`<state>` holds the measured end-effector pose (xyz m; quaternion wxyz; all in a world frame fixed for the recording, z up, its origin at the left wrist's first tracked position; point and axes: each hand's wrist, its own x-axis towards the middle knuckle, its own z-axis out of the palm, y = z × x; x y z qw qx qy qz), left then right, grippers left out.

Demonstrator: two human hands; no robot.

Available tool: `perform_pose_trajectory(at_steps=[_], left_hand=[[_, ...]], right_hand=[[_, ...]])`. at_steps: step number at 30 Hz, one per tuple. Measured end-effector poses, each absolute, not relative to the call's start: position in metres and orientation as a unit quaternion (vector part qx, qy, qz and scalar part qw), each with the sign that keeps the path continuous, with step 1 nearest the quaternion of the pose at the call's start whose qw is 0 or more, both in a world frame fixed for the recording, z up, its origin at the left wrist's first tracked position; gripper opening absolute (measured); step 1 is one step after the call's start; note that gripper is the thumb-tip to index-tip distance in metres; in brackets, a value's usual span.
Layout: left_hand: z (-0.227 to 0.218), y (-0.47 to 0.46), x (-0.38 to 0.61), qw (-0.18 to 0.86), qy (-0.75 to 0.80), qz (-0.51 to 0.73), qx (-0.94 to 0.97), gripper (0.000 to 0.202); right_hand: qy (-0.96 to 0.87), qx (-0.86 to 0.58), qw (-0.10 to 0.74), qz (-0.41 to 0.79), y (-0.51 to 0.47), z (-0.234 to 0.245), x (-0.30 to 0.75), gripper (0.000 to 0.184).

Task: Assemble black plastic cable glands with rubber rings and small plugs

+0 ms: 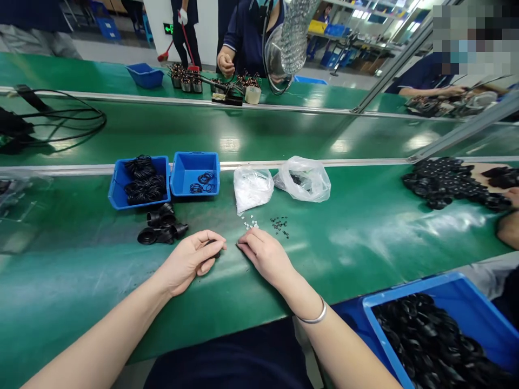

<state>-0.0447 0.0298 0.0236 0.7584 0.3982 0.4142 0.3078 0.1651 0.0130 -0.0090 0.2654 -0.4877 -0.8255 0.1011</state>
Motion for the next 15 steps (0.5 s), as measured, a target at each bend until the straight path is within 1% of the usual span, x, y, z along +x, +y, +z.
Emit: perform_pose_trajectory(at_steps=[7,12,15], left_hand=[[0.01,0.021,-0.04,0.718,0.41,0.286,0.484,0.041],[0.006,0.015,-0.037,0.648,0.429,0.3,0.553,0.038],[0.009,0.013,-0.038,0.622,0.433,0.308,0.575,0.034]], right_hand=[[-0.827,-0.503,0.241,0.077,0.009,-0.01,0.16,0.017],[-0.831,-0.501,0.235,0.058,0.01,-0.015,0.16,0.016],[-0.822,-0.493,0.272,0.078,0.01,-0.009,0.16,0.014]])
